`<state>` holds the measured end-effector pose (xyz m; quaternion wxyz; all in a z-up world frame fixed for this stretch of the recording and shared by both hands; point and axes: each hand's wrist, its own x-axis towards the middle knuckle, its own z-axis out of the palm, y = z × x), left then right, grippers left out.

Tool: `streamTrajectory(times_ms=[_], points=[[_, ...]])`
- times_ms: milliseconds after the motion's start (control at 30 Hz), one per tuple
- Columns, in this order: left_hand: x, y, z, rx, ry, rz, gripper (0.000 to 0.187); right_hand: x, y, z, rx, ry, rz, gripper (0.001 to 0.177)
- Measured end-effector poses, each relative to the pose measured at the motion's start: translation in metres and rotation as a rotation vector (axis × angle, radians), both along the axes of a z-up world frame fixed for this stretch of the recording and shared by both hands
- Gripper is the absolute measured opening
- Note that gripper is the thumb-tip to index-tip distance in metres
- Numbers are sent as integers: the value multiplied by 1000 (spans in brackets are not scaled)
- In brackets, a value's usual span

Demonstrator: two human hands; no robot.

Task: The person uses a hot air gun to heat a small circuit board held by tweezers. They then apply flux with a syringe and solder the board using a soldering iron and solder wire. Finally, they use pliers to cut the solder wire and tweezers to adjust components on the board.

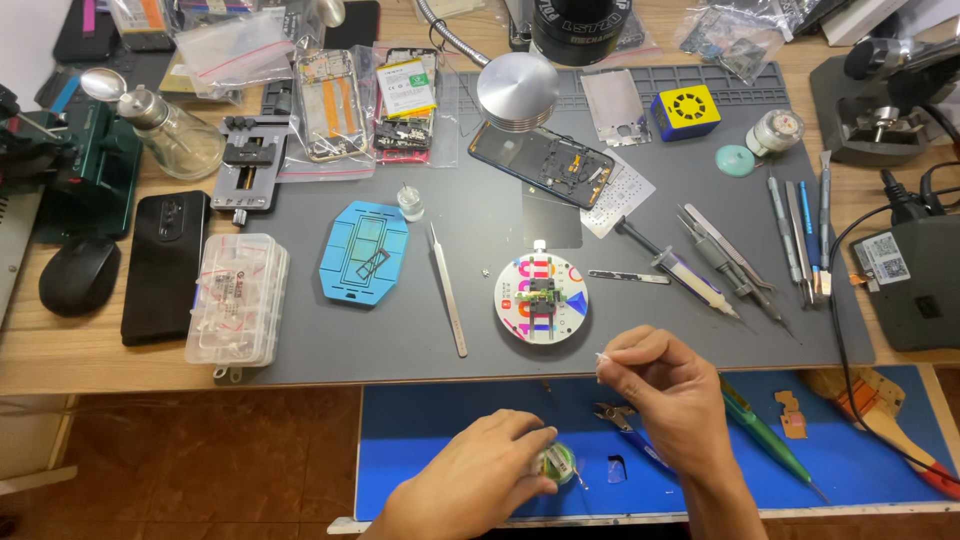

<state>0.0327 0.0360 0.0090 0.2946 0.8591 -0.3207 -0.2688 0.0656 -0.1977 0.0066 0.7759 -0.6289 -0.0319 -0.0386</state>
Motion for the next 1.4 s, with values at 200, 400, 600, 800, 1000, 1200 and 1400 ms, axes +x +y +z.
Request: streamTrajectory(times_ms=[200, 400, 600, 800, 1000, 1200, 1400], points=[[11, -4, 40, -442, -240, 310, 24, -7, 13, 14, -289, -63, 26, 13], [32, 19, 35, -563, -330, 710, 16, 11, 10, 8, -393, 100, -47, 22], [75, 48, 10, -548, -520, 1063, 21, 60, 5, 14, -282, -132, -199, 10], [81, 47, 2, -624, -638, 1014, 23, 74, 5, 12, -483, 20, -283, 32], [79, 51, -6, -594, -548, 1042, 27, 71, 2, 2, -602, -32, -261, 18], [80, 49, -14, -522, -587, 1067, 26, 70, 1, -9, -510, 70, -295, 29], [83, 48, -17, -511, -634, 1059, 26, 69, -5, -12, -635, -16, -203, 43]])
